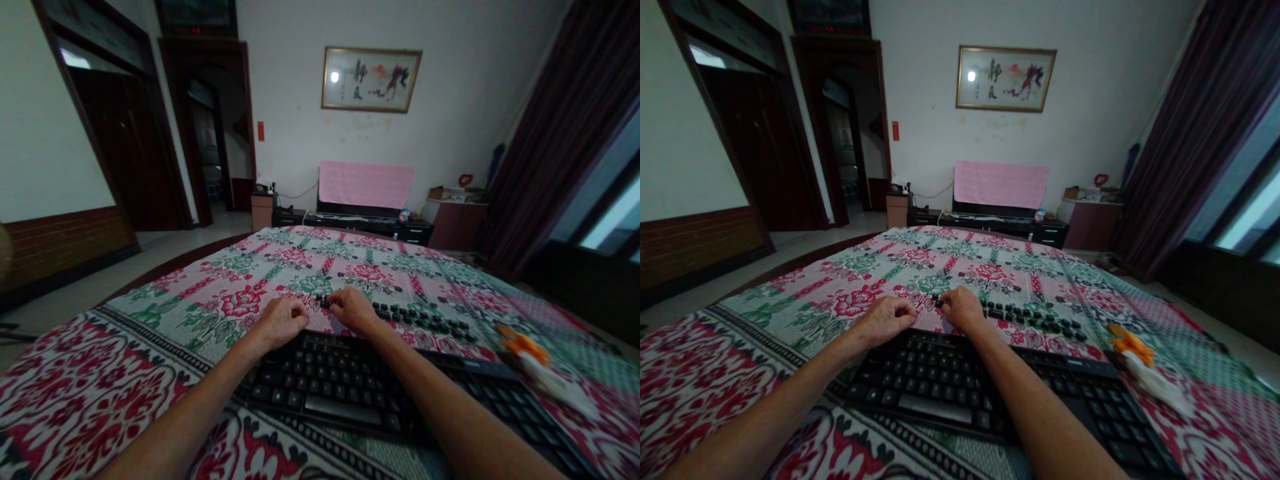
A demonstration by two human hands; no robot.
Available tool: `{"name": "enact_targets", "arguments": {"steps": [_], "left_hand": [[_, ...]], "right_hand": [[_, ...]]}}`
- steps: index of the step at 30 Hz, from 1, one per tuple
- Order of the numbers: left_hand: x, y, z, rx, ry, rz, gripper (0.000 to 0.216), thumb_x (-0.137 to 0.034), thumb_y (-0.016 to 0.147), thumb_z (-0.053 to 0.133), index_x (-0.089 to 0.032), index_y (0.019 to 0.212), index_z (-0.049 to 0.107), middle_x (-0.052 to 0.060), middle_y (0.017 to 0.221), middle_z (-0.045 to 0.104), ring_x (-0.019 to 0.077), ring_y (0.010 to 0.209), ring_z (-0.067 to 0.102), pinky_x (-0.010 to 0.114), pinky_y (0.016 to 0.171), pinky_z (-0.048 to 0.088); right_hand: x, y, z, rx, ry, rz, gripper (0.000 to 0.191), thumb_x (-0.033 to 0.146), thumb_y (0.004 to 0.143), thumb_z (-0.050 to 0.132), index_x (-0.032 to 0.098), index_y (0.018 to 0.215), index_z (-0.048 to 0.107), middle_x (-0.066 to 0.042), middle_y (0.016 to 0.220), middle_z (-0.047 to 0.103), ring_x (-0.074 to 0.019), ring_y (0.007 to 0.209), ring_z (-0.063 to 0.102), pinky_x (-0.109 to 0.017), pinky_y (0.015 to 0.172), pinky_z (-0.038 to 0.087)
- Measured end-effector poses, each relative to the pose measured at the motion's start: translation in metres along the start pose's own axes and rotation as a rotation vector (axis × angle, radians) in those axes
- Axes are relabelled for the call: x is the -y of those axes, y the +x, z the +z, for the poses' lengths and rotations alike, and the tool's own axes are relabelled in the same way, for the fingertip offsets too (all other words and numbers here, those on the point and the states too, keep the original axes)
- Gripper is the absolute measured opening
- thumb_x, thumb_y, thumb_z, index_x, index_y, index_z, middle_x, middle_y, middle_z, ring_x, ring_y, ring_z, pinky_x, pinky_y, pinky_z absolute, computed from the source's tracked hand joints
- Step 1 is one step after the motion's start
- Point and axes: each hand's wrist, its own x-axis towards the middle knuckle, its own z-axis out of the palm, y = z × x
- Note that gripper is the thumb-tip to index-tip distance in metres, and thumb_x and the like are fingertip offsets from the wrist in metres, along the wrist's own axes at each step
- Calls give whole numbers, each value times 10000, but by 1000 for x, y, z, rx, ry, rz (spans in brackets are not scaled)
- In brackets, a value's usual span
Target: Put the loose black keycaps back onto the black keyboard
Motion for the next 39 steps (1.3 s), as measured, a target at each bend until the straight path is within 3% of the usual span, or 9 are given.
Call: {"name": "enact_targets", "arguments": {"steps": [7, 17, 21, 25, 31, 36, 39], "left_hand": [[-2, 0, -4, -13, 8, -50, 198, -242, 616, 447, -178, 678, 624, -15, 610, 590, 105, 581, 504, 195, 515, 338], [-3, 0, -3, -11, -4, -19, 202, -258, 626, 448, -182, 682, 627, -12, 626, 601, 112, 593, 514, 204, 544, 357], [-7, -2, -2, 14, 3, 20, 204, -264, 638, 444, -194, 683, 630, -16, 647, 610, 115, 615, 521, 201, 557, 358], [-12, -8, 2, 52, 21, 109, 226, -258, 655, 428, -206, 730, 635, -18, 672, 615, 109, 626, 522, 195, 565, 353], [-22, -7, 8, 178, 34, 147, 250, -254, 635, 446, -206, 791, 636, -24, 669, 605, 103, 627, 501, 186, 572, 349], [-37, 4, 0, 500, 16, 42, 239, -255, 574, 492, -155, 731, 640, -40, 572, 562, 79, 529, 450, 154, 460, 302], [-42, 5, 1, 479, 16, 33, 253, -301, 591, 483, -139, 711, 636, -42, 537, 532, 71, 503, 423, 155, 442, 283]], "right_hand": [[12, 14, 9, 40, -212, 19, 289, 363, 718, 450, 277, 958, 585, -74, 941, 523, -199, 866, 485, -292, 706, 337], [15, 23, 14, 32, -184, 34, 222, 286, 659, 501, 209, 821, 633, -87, 890, 548, -207, 838, 493, -322, 729, 316], [14, 7, -1, 15, -47, -17, 228, 293, 651, 491, 185, 801, 622, -66, 826, 580, -170, 767, 509, -264, 662, 341], [4, -31, -17, 72, 236, -60, 216, 251, 629, 490, 165, 792, 602, -14, 680, 599, -104, 598, 508, -196, 541, 342], [1, -71, -25, 84, 362, -86, 177, 189, 596, 482, 157, 720, 604, -2, 623, 591, -90, 538, 488, -184, 482, 322], [7, -74, -29, 103, 380, -173, 188, 178, 601, 475, 154, 721, 618, -6, 617, 589, -90, 540, 487, -184, 488, 321], [6, -74, -28, 131, 367, -194, 187, 169, 604, 472, 152, 709, 626, -2, 589, 584, -87, 520, 477, -185, 485, 315]]}}
